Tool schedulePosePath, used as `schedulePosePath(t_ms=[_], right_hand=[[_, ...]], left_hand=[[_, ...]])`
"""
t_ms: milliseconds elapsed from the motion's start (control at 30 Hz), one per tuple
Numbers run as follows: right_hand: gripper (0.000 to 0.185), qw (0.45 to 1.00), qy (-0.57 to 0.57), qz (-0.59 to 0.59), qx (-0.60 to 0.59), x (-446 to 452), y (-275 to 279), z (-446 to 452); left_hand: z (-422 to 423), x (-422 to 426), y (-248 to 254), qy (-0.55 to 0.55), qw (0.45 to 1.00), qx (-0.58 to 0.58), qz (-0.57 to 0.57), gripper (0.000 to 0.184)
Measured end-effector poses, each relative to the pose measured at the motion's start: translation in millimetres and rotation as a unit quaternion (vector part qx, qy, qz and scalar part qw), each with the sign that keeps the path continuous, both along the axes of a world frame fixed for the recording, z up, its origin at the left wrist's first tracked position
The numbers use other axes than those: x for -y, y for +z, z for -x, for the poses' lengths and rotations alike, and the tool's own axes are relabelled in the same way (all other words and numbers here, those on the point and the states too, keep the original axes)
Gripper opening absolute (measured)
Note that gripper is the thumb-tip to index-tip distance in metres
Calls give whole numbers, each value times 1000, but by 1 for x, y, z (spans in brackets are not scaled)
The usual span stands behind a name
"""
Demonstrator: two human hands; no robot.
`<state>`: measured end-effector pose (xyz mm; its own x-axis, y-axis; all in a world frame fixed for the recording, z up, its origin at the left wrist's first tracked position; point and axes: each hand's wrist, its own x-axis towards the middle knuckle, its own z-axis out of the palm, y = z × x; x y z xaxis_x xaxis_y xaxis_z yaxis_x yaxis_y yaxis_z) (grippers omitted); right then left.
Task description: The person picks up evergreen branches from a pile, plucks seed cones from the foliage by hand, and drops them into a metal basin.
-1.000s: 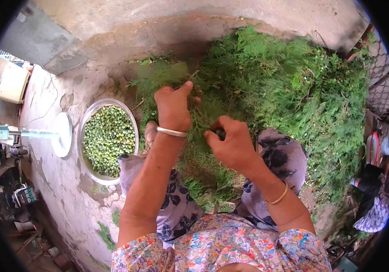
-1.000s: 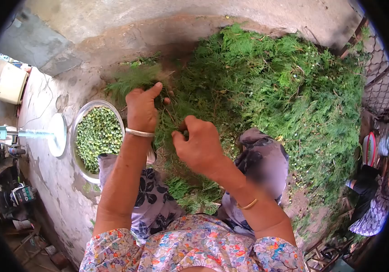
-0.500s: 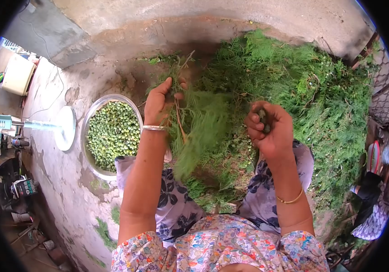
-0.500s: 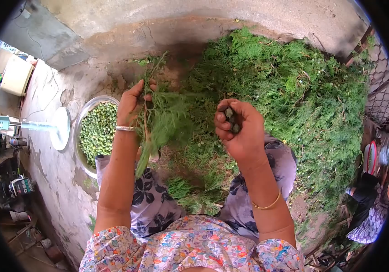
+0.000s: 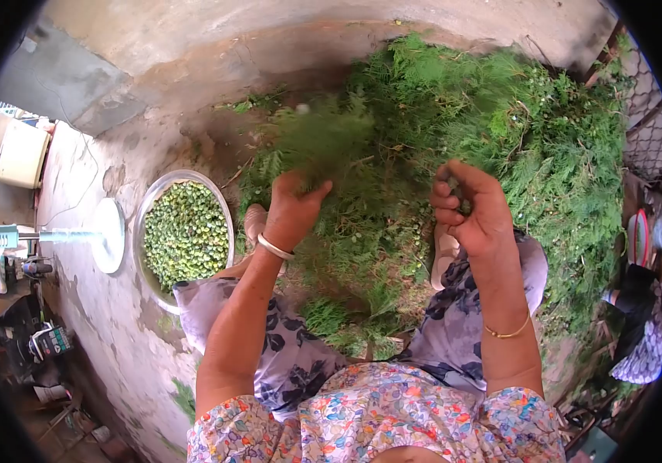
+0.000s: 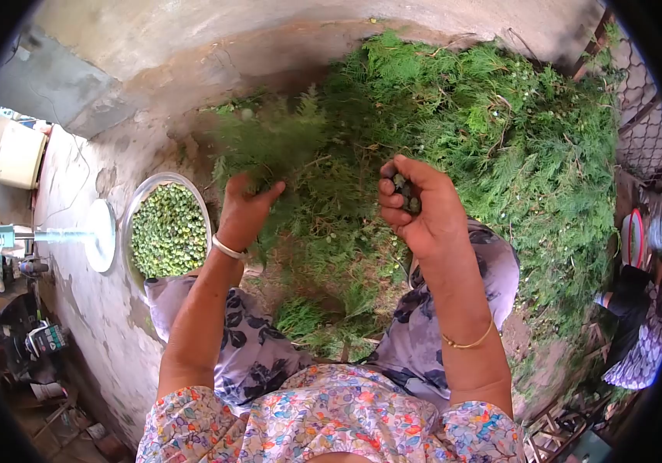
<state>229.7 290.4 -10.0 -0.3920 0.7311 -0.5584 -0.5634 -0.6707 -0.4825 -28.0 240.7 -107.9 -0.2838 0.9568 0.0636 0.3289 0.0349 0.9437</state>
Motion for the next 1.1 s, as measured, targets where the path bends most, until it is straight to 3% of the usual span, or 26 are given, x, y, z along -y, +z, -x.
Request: schedulePosePath(t_ms=[33,67,133,167,233,267,333,367,467,667,733,833,967,1033,1067,1100], right_hand=[[16,1000,-3,1,1,0,0,-3],[15,1000,0,-3,11,1,0,-5],[15,1000,0,-4,21,4,1,-10],[15,997,-5,-38,61,5,3,-11],[15,992,-14,-69,100,10,8,-12],[15,981,5,-125,145,13,11,-11],[17,965,22,-180,192,16,13,-7],[18,955,37,-180,234,18,11,-3],[19,928,73,-196,310,21,-3,4],[18,927,106,-223,283,25,-3,10],[21,905,81,-284,305,25,-4,12],[21,916,70,-252,305,24,-5,10],[20,921,82,-241,296,23,-7,13],[20,924,90,-231,290,22,-5,15],[20,927,97,-226,284,23,-4,15],[20,927,97,-222,285,23,-3,15]], left_hand=[[-2,2,-11,44,992,-117,-17,27],[-9,4,5,41,992,-117,-16,27],[-22,8,36,-24,946,-306,104,31],[-21,10,28,-27,946,-306,104,31],[-20,15,16,-97,933,-333,-93,30],[-24,18,21,-101,933,-332,-94,30],[-35,25,33,-167,980,-112,10,24],[-36,26,32,-171,979,-110,10,24],[-34,28,18,-255,919,-296,-59,19],[-39,31,-1,-205,963,-170,-50,28],[-38,32,6,-230,938,-250,-74,33],[-34,32,2,-246,926,-276,-81,35],[-36,37,15,-247,946,-204,-54,36],[-43,33,39,-301,897,-285,-153,36],[-43,30,41,-303,898,-283,-150,36],[-43,26,41,-332,902,-267,-75,35]])
